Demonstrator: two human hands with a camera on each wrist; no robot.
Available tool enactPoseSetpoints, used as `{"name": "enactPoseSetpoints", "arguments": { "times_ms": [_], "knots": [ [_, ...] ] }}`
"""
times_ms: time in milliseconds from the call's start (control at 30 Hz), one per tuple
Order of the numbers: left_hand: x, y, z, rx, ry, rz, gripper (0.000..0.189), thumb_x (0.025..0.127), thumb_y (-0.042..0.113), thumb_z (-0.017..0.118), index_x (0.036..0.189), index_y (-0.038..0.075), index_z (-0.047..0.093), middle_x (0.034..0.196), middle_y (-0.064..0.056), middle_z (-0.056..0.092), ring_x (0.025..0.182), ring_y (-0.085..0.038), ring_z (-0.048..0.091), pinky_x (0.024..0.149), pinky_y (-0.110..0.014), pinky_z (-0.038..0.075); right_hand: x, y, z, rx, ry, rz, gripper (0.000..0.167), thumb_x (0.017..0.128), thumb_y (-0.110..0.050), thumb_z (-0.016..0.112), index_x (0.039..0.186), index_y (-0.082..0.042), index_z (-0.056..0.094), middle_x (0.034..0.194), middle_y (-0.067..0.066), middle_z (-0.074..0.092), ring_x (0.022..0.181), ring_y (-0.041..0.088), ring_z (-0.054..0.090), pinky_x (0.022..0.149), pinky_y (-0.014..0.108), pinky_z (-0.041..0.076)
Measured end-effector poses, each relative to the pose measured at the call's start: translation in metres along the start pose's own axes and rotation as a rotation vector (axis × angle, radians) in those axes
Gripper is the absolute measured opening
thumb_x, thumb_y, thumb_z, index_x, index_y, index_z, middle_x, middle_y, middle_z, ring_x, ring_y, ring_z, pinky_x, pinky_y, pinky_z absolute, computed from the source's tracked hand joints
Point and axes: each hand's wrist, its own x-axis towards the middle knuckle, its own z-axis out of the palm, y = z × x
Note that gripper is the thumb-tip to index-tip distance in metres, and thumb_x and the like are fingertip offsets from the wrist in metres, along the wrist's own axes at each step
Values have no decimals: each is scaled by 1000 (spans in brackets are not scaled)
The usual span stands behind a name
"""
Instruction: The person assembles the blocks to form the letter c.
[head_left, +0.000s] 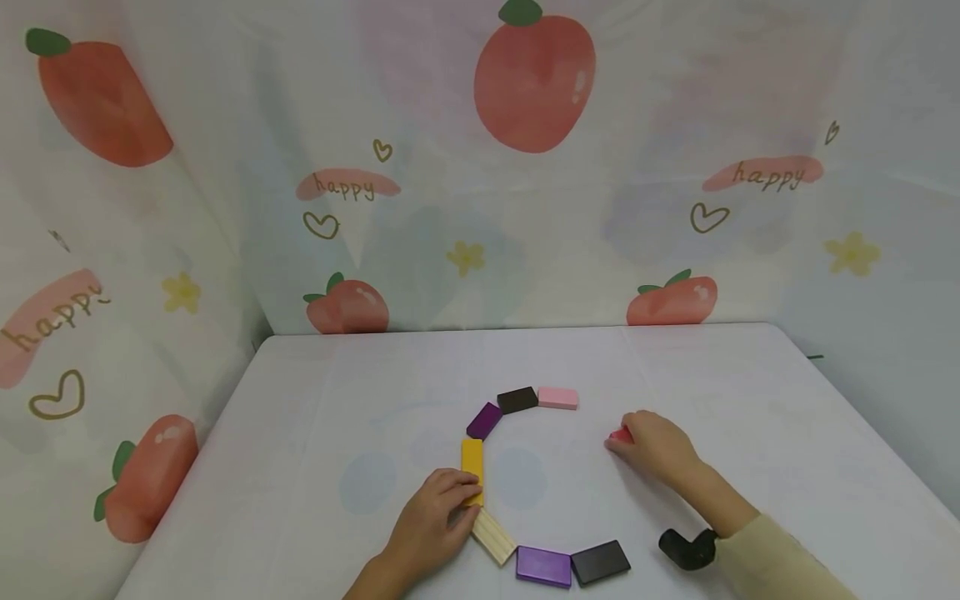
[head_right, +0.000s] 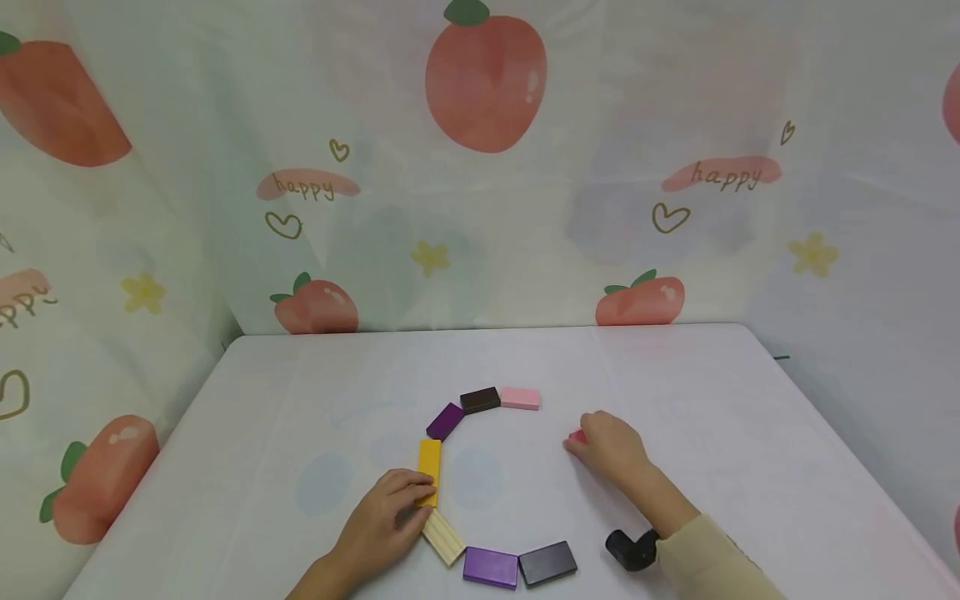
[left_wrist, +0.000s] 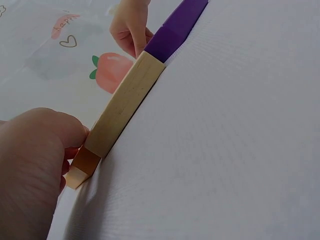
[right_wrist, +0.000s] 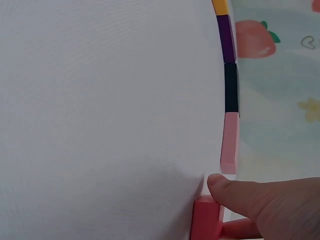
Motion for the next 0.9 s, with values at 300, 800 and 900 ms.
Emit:
{"name": "enactPoseSetpoints", "arguments": {
  "times_ms": [300,800,900],
  "knots": [
    [-1,0,1,-8,1,-3,21,80,15,70,100,9,70,107,4,60,101,-11,52,88,-27,46,-4,0,-6,43,-56,18,39,74,-30,74,95,1,63,74,3,52,66,17,46,54,29,40],
    [-1,-1,2,-7,5,-7,21,80,16,70,99,9,70,107,6,60,101,-11,51,88,-27,46,-14,1,-5,88,-66,-39,29,76,-16,73,99,0,66,76,2,54,67,17,45,57,31,40],
    [-2,-1,2,-9,13,7,21,80,15,69,99,9,70,107,5,60,101,-12,51,88,-28,46,-17,1,-4,89,-66,-36,28,76,-16,74,98,-1,66,75,1,54,67,16,45,57,31,40]
  ]
}}
